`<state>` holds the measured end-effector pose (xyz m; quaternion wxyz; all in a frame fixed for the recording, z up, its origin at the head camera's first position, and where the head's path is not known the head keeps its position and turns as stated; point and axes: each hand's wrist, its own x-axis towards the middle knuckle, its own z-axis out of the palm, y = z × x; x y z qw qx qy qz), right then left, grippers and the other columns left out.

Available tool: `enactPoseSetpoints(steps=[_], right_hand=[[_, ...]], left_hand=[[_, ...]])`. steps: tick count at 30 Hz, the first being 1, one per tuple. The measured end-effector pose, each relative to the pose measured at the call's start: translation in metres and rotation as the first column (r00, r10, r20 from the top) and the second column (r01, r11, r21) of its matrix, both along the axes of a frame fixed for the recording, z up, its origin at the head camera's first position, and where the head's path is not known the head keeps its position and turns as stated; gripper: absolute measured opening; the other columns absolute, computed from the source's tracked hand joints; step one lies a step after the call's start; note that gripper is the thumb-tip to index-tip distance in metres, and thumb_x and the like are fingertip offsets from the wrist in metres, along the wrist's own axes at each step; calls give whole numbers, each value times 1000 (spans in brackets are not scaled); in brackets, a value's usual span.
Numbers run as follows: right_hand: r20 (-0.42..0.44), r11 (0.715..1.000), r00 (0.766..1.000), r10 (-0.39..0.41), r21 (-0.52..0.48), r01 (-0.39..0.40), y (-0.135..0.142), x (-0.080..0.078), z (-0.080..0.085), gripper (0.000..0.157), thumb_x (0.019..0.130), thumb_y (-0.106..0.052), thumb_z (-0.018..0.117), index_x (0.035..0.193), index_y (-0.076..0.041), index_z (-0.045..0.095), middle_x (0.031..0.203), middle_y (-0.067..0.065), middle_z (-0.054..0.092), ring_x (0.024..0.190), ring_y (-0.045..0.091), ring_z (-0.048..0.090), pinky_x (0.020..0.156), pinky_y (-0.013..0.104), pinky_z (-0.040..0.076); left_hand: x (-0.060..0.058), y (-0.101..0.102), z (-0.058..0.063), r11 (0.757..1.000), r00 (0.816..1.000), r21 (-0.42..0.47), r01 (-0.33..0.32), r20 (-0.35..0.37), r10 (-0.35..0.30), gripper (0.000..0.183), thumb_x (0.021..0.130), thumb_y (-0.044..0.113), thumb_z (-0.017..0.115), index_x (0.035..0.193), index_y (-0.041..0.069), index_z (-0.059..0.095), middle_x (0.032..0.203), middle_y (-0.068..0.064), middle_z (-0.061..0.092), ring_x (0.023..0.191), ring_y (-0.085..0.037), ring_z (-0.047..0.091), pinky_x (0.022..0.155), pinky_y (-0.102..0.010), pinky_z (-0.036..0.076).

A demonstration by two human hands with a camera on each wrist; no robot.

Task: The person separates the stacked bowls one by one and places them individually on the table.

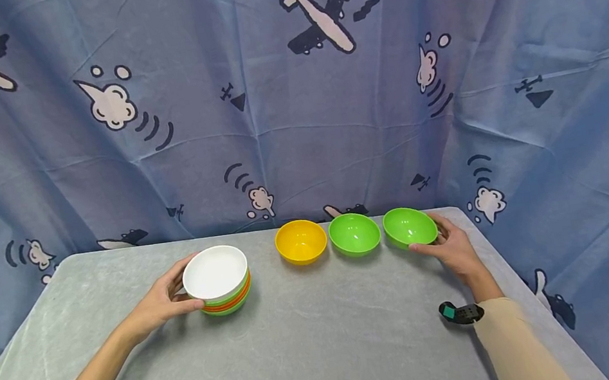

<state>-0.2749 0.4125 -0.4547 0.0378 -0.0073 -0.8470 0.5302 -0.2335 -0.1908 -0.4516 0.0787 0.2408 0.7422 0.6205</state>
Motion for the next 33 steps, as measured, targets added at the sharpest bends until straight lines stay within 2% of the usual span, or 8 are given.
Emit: enactPoseSetpoints(steps=[3,6,14,19,22,25,28,33], right_hand=[[18,1000,1000,-8,24,8,-1,-2,-3,105,85,-22,87,162,-1,18,164,23,20,147,42,23,111,40,35],[26,1000,1000,-7,22,7,-2,-2,-5,105,84,-21,87,161,-1,18,163,23,20,147,42,22,113,48,31],[32,999,998,49,-18,-49,-3,0,-3,107,85,-17,86,162,0,13,164,23,15,148,41,20,111,34,36],[63,994,993,105,-19,-104,2,4,4,107,89,-16,82,161,1,5,164,25,10,148,43,16,111,32,35],[63,994,992,106,-31,-104,7,8,11,102,94,-18,77,161,2,3,164,27,8,149,44,13,110,30,36],[11,998,998,62,-19,-61,12,11,17,91,98,-23,73,161,3,13,163,27,16,147,45,19,103,23,42],[-75,1000,997,-11,16,12,14,13,19,76,99,-28,71,157,2,32,158,25,31,143,41,32,92,15,46],[-209,994,973,-95,23,102,9,15,19,57,99,-25,70,146,2,51,143,14,54,127,16,56,86,12,47]], left_hand=[[0,0,1,1000,1000,1,0,1,0,90,86,9,83,160,14,33,159,-12,34,144,-37,32,103,-55,42],[0,0,1,1000,1000,-3,-2,-4,2,90,86,9,83,160,13,33,159,-12,35,144,-37,33,103,-54,43],[0,0,1,1000,1000,-2,-4,-2,4,90,85,8,83,159,14,33,159,-12,35,143,-36,33,102,-53,44],[0,1,1,1000,1000,0,0,12,0,90,86,8,83,159,14,33,159,-12,35,143,-37,34,102,-53,44],[0,3,1,1000,1000,0,3,13,-3,89,86,8,84,159,14,33,158,-12,35,143,-37,34,102,-52,45],[-1,3,0,1000,1000,1,2,6,-2,89,85,9,84,159,13,34,158,-12,35,143,-37,34,102,-52,44],[-1,2,0,1000,1000,1,1,3,-1,89,85,8,84,159,13,33,158,-13,35,143,-37,33,102,-53,44],[0,0,-1,1000,1000,-1,-6,8,6,90,85,6,83,159,13,33,158,-13,36,143,-36,34,102,-51,45]])
